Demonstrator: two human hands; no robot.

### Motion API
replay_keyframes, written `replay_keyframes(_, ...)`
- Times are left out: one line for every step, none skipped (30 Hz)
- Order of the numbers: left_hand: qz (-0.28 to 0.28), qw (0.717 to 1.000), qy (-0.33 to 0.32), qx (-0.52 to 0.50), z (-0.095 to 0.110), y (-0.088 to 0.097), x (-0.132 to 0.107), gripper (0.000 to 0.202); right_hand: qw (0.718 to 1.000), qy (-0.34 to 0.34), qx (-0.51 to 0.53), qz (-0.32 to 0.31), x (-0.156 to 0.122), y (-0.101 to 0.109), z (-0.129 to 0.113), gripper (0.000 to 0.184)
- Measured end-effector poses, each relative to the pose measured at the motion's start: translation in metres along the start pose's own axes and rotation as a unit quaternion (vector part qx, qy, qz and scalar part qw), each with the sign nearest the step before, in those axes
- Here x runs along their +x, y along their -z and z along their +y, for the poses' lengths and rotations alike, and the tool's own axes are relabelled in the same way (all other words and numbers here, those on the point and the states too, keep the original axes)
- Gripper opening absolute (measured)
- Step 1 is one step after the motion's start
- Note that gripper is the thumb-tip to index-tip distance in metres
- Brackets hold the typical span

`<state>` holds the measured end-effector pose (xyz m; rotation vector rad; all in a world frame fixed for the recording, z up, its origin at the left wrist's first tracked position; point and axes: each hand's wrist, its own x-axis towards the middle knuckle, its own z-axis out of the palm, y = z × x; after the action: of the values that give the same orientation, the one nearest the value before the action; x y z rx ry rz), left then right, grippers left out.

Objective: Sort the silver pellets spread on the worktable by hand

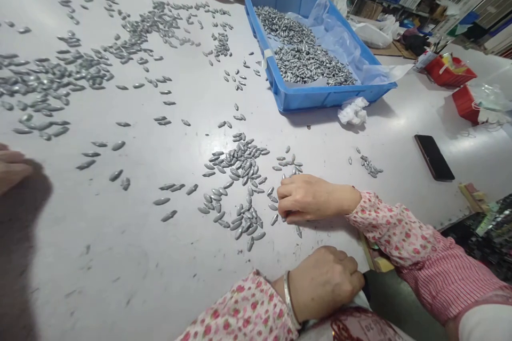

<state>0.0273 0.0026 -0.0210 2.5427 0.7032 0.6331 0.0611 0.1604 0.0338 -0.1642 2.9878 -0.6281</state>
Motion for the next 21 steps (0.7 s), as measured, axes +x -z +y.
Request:
replay_keyframes(0.0, 1.0, 0.002, -0.001, 0.0, 0.0, 0.0, 0.013, 1.0, -0.001, -0.017, -0.005, 0.001, -0.001, -0.001, 0.014)
replay_keyframes(0.0, 1.0, 0.003, -0.002, 0.0, 0.0, 0.0, 0.013, 1.0, -0.002, -0.026, -0.007, 0.001, -0.003, -0.001, 0.016)
replay_keyframes(0.0, 1.0, 0.003, -0.002, 0.0, -0.001, 0.0, 0.013, 1.0, -0.002, -0.026, -0.007, 0.001, -0.004, 0.0, 0.018)
replay_keyframes(0.0, 1.0, 0.002, -0.002, 0.001, -0.001, 0.0, 0.013, 1.0, -0.005, -0.022, -0.007, 0.001, -0.004, 0.002, 0.02)
replay_keyframes(0.0, 1.0, 0.003, 0.0, 0.001, -0.002, 0.0, 0.013, 1.0, -0.013, -0.018, -0.004, -0.001, -0.004, 0.004, 0.021)
replay_keyframes(0.0, 1.0, 0.003, 0.001, 0.001, -0.002, 0.001, 0.013, 0.999, -0.028, -0.016, 0.0, -0.002, -0.004, 0.006, 0.023)
replay_keyframes(0.001, 1.0, 0.002, 0.002, 0.001, -0.002, 0.001, 0.013, 0.999, -0.047, -0.014, 0.006, -0.003, -0.004, 0.008, 0.024)
replay_keyframes(0.003, 1.0, 0.002, 0.002, 0.0, -0.002, 0.001, 0.013, 0.997, -0.069, -0.013, 0.014, -0.004, -0.004, 0.009, 0.025)
replay_keyframes(0.004, 1.0, 0.001, 0.003, 0.0, -0.002, 0.001, 0.013, 0.995, -0.091, -0.01, 0.027, -0.004, -0.005, 0.01, 0.025)
replay_keyframes(0.003, 1.0, 0.0, 0.003, 0.0, -0.001, 0.001, 0.012, 0.993, -0.109, -0.006, 0.044, -0.003, -0.005, 0.01, 0.024)
replay_keyframes(0.002, 1.0, 0.0, 0.003, 0.0, 0.0, 0.001, 0.012, 0.991, -0.118, 0.001, 0.062, -0.002, -0.006, 0.009, 0.023)
replay_keyframes(0.001, 1.0, -0.001, 0.004, 0.0, 0.001, 0.001, 0.011, 0.99, -0.12, 0.007, 0.079, 0.0, -0.008, 0.008, 0.022)
replay_keyframes(-0.001, 1.0, -0.002, 0.004, 0.0, 0.001, 0.001, 0.011, 0.989, -0.116, 0.01, 0.092, 0.003, -0.01, 0.006, 0.021)
replay_keyframes(-0.002, 1.0, -0.002, 0.004, 0.0, 0.002, 0.001, 0.01, 0.989, -0.11, 0.006, 0.101, 0.006, -0.013, 0.003, 0.021)
replay_keyframes(-0.003, 1.0, -0.002, 0.003, 0.0, 0.002, 0.002, 0.01, 0.989, -0.106, -0.003, 0.103, 0.009, -0.015, 0.0, 0.02)
replay_keyframes(-0.002, 1.0, -0.001, 0.002, 0.0, 0.002, 0.002, 0.011, 0.989, -0.104, -0.016, 0.101, 0.012, -0.017, -0.003, 0.02)
replay_keyframes(-0.002, 1.0, -0.002, 0.001, -0.001, 0.002, 0.002, 0.011, 0.989, -0.104, -0.03, 0.098, 0.015, -0.019, -0.005, 0.019)
replay_keyframes(-0.001, 1.0, -0.002, 0.0, -0.001, 0.002, 0.002, 0.011, 0.989, -0.107, -0.043, 0.094, 0.017, -0.021, -0.007, 0.018)
replay_keyframes(0.0, 1.0, -0.003, -0.001, -0.001, 0.001, 0.001, 0.011, 0.988, -0.111, -0.051, 0.093, 0.018, -0.022, -0.008, 0.016)
replay_keyframes(0.001, 1.0, -0.005, -0.001, -0.001, 0.001, 0.001, 0.011, 0.988, -0.113, -0.055, 0.094, 0.018, -0.023, -0.009, 0.015)
replay_keyframes(0.002, 1.0, -0.006, -0.001, -0.001, 0.0, 0.001, 0.011, 0.987, -0.113, -0.056, 0.095, 0.018, -0.023, -0.008, 0.014)
